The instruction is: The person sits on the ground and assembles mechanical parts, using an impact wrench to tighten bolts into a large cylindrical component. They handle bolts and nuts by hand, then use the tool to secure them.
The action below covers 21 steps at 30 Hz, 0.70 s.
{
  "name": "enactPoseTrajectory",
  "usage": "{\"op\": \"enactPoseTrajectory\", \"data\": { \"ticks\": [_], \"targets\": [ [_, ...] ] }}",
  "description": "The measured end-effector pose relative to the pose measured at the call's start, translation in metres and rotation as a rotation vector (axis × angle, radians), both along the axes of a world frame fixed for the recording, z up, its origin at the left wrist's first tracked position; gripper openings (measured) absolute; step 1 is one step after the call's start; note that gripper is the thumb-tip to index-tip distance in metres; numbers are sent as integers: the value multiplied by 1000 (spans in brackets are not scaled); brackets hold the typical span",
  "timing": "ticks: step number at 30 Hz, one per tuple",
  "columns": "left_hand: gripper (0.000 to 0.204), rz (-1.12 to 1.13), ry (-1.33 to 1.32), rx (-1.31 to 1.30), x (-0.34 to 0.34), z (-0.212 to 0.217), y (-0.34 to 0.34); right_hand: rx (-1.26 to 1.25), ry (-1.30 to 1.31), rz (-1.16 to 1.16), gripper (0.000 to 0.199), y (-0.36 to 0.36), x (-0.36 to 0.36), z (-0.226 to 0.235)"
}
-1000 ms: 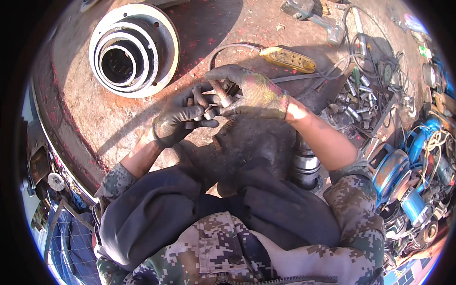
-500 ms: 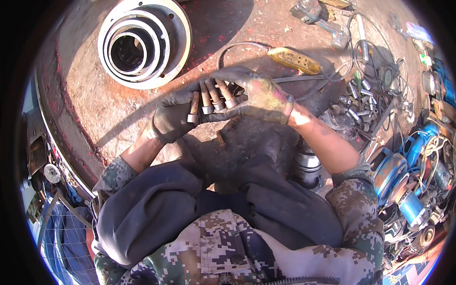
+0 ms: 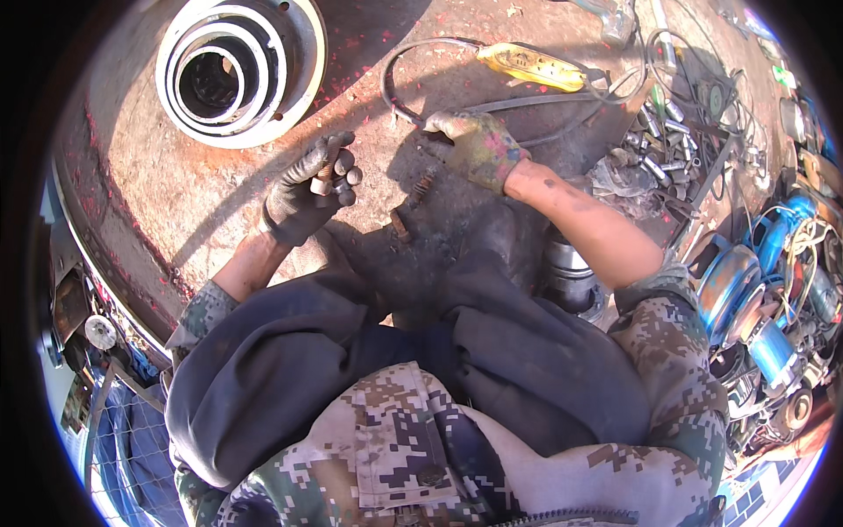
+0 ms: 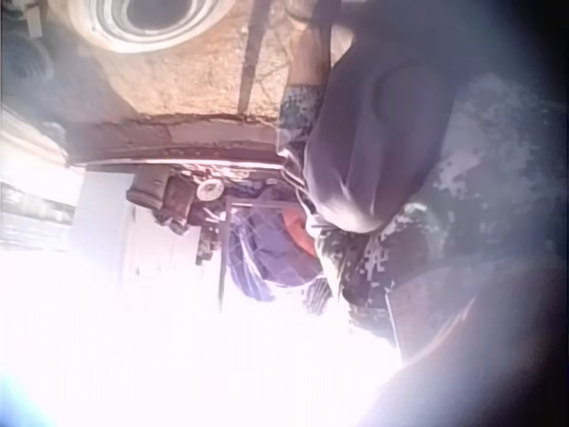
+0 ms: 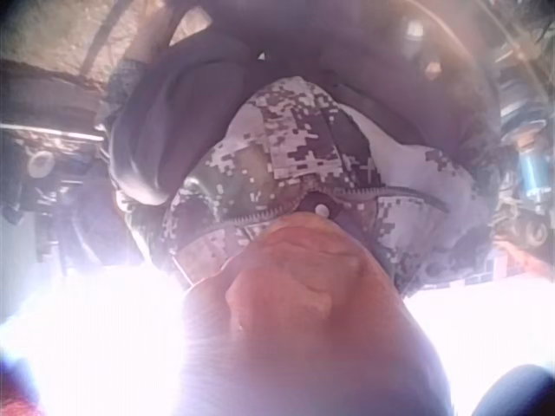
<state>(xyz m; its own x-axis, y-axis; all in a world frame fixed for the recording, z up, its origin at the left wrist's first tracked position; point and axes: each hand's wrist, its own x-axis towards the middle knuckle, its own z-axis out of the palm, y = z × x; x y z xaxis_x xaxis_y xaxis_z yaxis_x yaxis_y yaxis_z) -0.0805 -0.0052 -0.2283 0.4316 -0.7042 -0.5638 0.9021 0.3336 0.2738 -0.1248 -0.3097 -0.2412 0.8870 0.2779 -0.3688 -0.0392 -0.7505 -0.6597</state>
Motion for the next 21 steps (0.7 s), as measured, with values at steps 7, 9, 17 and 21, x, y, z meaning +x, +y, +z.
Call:
{"op": "enactPoseTrajectory", "data": {
  "ticks": [7,9,17,21],
  "targets": [
    [50,-110,37,79,-36,-27,14,-301,149,-190,29,-21,-51,-25],
    [56,-119,63,101,-46,-28,13,-339,131,-208,29,-27,-53,-25],
    [57,-157,121,116,-54,-38,11,-397,-27,-42,22,-26,-50,-51],
    [52,-137,121,110,-57,-44,12,-547,8,67,22,-20,-43,-54]
  ]
}}
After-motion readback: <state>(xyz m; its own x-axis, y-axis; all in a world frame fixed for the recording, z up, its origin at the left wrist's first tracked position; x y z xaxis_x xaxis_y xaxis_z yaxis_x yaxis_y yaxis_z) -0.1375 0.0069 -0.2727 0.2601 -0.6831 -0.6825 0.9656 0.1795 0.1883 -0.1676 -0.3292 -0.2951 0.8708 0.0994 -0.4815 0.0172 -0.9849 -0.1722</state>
